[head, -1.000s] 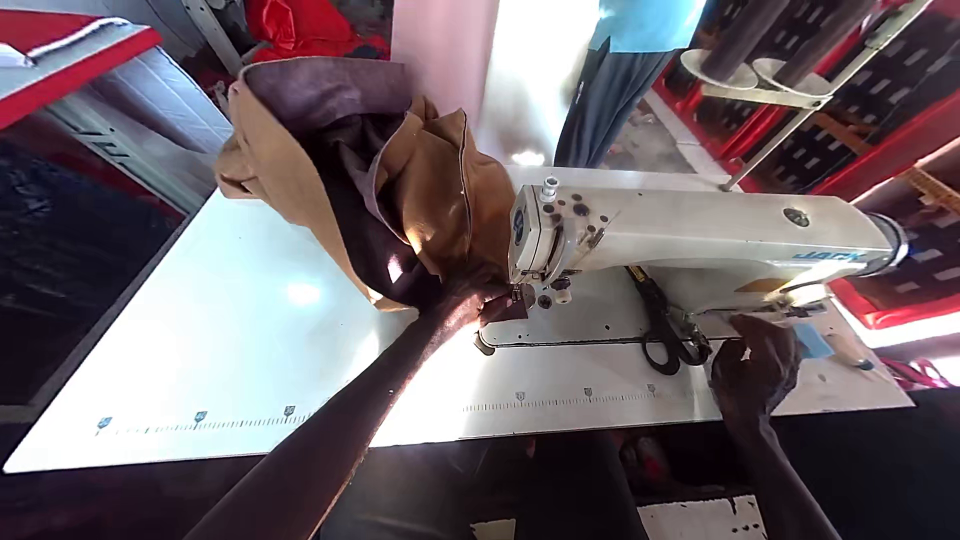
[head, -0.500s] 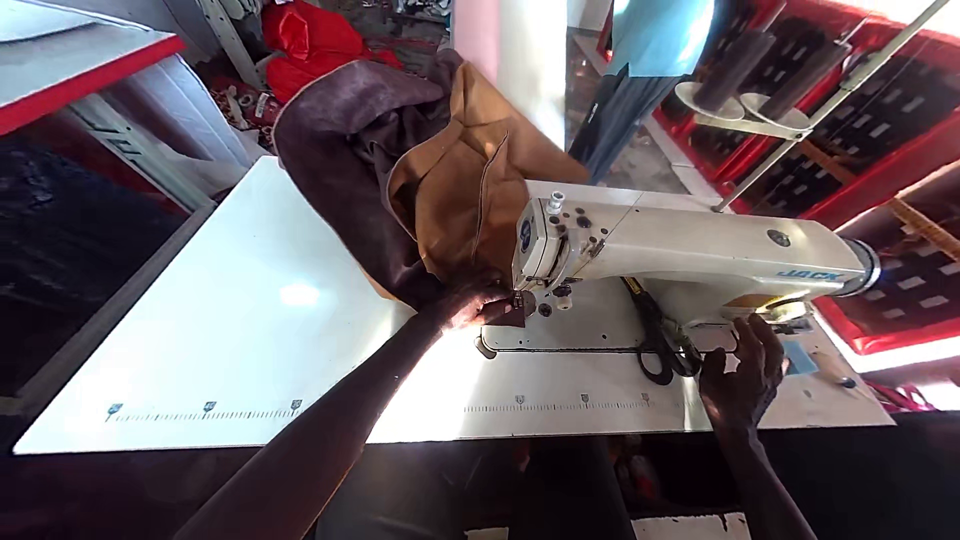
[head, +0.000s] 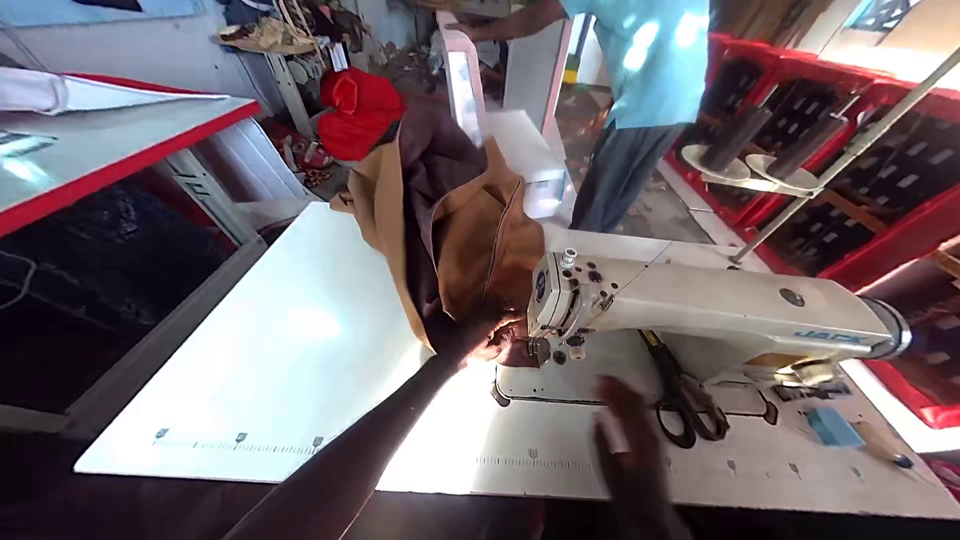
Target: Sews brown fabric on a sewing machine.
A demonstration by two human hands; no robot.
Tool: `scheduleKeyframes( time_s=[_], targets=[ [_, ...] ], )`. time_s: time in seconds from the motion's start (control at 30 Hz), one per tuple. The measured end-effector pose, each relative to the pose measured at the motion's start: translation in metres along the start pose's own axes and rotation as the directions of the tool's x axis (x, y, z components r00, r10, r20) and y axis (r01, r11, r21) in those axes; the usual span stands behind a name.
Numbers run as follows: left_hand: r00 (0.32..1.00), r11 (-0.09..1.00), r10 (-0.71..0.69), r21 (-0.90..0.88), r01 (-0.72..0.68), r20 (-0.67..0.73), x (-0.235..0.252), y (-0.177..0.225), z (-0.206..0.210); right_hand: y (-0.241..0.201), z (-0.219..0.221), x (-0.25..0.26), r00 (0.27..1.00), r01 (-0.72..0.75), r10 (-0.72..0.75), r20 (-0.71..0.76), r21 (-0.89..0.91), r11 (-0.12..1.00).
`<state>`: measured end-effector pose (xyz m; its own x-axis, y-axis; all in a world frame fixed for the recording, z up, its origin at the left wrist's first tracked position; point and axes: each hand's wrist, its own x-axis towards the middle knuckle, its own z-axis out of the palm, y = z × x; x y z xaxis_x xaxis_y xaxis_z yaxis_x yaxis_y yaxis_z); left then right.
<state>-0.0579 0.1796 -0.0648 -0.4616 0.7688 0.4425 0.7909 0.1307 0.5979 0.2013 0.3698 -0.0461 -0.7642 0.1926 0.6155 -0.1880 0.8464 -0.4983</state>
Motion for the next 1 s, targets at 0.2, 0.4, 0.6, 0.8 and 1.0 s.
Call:
scheduleKeyframes(
  time_s=[0.2,0.4,0.6,0.8,1.0],
  targets=[
    [0.879,0.834,-0.278,0.357,0.421,-0.388,0.027,-0.001,-0.087,-0.037,0.105,0.032,0.946,0.022,0.006,0.324,-0.081,0.996],
    [0.713,0.58,-0.683,0.476,0.662,-0.159,0.041,-0.12,-0.139,-0.042,0.102,0.032,0.925,-0.014,0.064,0.376,-0.134,0.991],
    [0.749,0.687,-0.601,0.298,0.663,-0.28,0.027,-0.096,-0.125,-0.056,0.094,0.039,0.926,-0.044,0.048,0.373,-0.021,0.999],
    [0.701,0.828,-0.477,-0.003,0.561,-0.53,-0.058,0.005,-0.131,-0.088,0.111,0.078,0.99,0.051,-0.085,0.113,0.275,0.96],
    [0.729,0.876,-0.427,-0.046,0.48,-0.534,-0.135,0.125,-0.043,-0.136,0.155,0.193,0.823,-0.366,0.283,0.492,0.079,0.927]
  ],
)
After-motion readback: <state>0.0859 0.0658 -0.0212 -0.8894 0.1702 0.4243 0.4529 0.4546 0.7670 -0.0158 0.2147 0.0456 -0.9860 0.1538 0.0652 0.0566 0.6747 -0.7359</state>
